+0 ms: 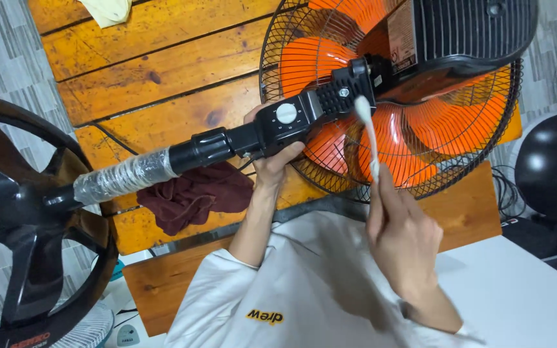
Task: Cleaning an electric fan using a cloth and a toothbrush
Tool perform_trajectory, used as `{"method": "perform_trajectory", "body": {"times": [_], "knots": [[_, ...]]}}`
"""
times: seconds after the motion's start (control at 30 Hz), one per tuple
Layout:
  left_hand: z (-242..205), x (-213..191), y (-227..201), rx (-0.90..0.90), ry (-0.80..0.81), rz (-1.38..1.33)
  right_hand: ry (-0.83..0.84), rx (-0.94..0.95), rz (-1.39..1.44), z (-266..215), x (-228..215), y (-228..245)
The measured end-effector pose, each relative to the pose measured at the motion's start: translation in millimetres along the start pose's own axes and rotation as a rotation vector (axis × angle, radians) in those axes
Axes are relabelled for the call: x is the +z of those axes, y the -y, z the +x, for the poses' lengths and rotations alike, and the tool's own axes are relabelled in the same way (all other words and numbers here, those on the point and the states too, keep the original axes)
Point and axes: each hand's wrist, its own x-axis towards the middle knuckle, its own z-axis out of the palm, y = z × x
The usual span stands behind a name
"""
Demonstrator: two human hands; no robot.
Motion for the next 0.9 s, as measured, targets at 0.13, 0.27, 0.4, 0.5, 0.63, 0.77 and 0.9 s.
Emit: {"method": "perform_trajectory", "body": {"times": [0.13, 0.27, 0.4, 0.5, 0.63, 0.77, 0.9], "knots": [[1, -5, 7, 0.032, -0.028, 0.082, -0.092, -0.003, 0.438, 5, 14, -5], [5, -3, 0, 0.030, -0.081, 0.067, -0.151, -0.036, 0.477, 15, 34, -42], [-1, -1, -8, -0.047, -0.135, 0.019, -0.184, -0.131, 0.367, 20, 31, -65], [-13, -24, 19, -0.110, -0.055, 0.050, -0.132, -0.368, 0.083, 46, 26, -100], [-17, -35, 35, -0.084, -0.081, 0.020, -0.350, -0.688, -0.050, 94, 34, -126], [-20, -42, 45, -0.124, -0.165, -0.006, -0.437, -0.782, -0.107, 129, 48, -174], [-20, -47, 44, -0.199, -0.128, -0.027, -0.426, -0.856, -0.043, 133, 41, -151]]}}
